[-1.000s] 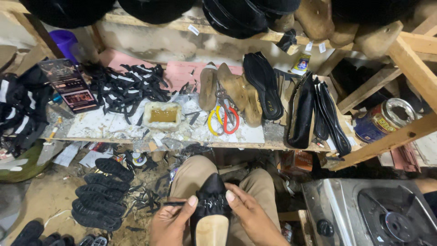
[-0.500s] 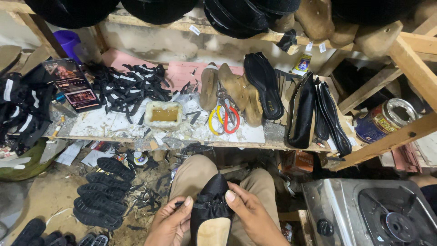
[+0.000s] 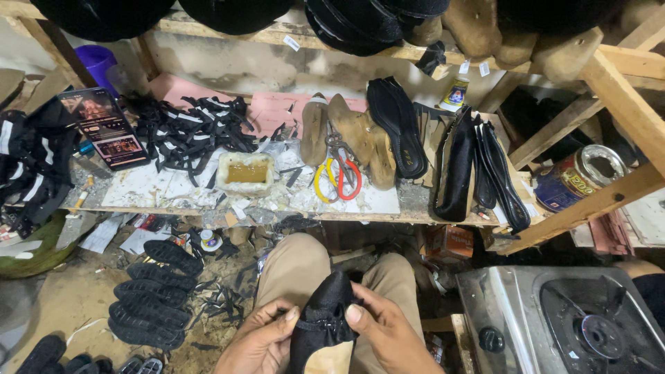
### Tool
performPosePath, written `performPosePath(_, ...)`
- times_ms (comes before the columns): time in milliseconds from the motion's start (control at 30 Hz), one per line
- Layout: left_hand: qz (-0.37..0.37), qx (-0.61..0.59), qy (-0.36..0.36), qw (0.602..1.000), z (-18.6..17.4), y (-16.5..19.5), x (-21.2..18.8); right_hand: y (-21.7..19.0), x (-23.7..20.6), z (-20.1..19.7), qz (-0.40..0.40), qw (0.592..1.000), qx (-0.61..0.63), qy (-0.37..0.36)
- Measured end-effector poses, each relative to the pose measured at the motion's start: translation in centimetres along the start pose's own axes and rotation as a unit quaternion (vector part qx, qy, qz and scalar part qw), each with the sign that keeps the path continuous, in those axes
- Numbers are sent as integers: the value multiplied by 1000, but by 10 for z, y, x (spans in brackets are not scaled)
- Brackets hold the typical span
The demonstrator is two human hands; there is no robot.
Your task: The person trims excess material from the edge of a black shoe upper with a knife, then attaches and presses a small black decorative bow onto the toe of the shoe. They then handle tan shoe soles, trim and fit them, and place finished shoes on the shelf.
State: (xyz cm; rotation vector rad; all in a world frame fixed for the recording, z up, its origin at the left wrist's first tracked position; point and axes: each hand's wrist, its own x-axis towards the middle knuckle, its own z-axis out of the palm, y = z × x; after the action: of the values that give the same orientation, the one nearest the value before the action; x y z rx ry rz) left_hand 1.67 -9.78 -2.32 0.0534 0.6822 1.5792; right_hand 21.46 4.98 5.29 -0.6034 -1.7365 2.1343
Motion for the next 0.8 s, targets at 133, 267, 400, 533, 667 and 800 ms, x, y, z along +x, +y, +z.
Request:
performPosePath(133,-19,4,-72,997,0,-10,5,-15,-2,1,-1,999,-16,-27)
performPosePath(267,-49,-5,-74,996,22,-28,6,-25,-8,-4,-81,986,-97,-111)
performPosePath(400,-66,67,-66,993,66,-8,1,-15,-18,-22,-78,991,-112,0)
performPosePath(533,-18,502,-61,863,130,39,15,23,-37,-26,-119,940,-157,278)
performPosePath(667,126,834,-64,533,184,47,45,82,-39,9,68,963,-239,108)
performPosePath(800,126,907,-102,389,188,34,68,132,-33,40,93,952,-271,-106)
